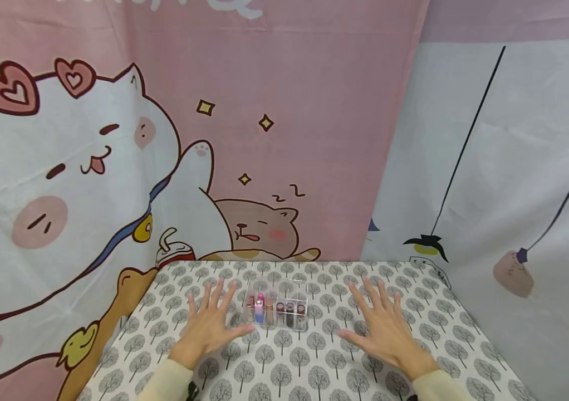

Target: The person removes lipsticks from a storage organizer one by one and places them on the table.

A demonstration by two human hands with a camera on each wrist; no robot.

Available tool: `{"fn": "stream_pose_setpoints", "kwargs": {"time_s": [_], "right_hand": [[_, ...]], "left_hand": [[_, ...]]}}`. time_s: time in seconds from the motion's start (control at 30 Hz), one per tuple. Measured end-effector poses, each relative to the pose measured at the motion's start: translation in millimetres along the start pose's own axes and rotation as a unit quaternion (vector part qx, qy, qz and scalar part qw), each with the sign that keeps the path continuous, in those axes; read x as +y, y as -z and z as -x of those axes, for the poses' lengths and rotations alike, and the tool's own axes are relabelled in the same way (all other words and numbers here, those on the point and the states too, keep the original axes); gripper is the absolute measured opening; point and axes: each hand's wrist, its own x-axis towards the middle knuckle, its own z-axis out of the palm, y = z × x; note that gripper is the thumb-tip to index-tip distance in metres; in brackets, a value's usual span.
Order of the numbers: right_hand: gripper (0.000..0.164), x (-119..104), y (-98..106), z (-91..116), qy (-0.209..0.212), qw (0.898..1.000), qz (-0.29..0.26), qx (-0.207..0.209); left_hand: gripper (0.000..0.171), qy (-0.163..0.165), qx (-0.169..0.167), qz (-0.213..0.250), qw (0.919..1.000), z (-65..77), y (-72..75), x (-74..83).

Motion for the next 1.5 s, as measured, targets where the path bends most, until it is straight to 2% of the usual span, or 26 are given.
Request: {"fn": "stream_pose_setpoints", "kwargs": {"time_s": [0.2,0.37,0.53,0.73,0.93,1.17,1.5], "right_hand": [[0.116,-11.7,-3.9,-10.7,0.007,1.000,-0.018,-0.007],[0.114,-19.6,-6.4,-20.4,0.018,0.999,-0.036,-0.006],[0.115,-24.7,-10.9,-30.6,0.030,0.999,-0.038,-0.009],[0.115,-31.2,-20.6,-38.1,0.027,0.998,-0.052,-0.032],[0.116,-39.5,-25.1,-45.7,0.036,0.997,-0.061,-0.036],[0.114,-49.0,-27.9,-55.8,0.046,0.995,-0.079,-0.048],[0.113,-64.8,-34.4,-67.5,0.048,0.993,-0.086,-0.063]], "left_hand": [[0.120,-0.016,0.007,0.017,0.9997,-6.3,-1.9,5.6],[0.121,-0.033,0.018,0.015,0.9992,-16.1,-3.4,11.5],[0.123,-0.042,0.016,0.017,0.9989,-24.9,-2.2,18.3],[0.126,-0.053,0.004,0.020,0.9984,-31.1,-3.6,24.9],[0.127,-0.068,0.016,0.024,0.9972,-37.3,-4.1,29.8],[0.127,-0.075,0.011,0.029,0.9967,-46.8,-4.5,32.0],[0.130,-0.081,0.009,0.072,0.9940,-51.7,-11.5,30.9]]}}
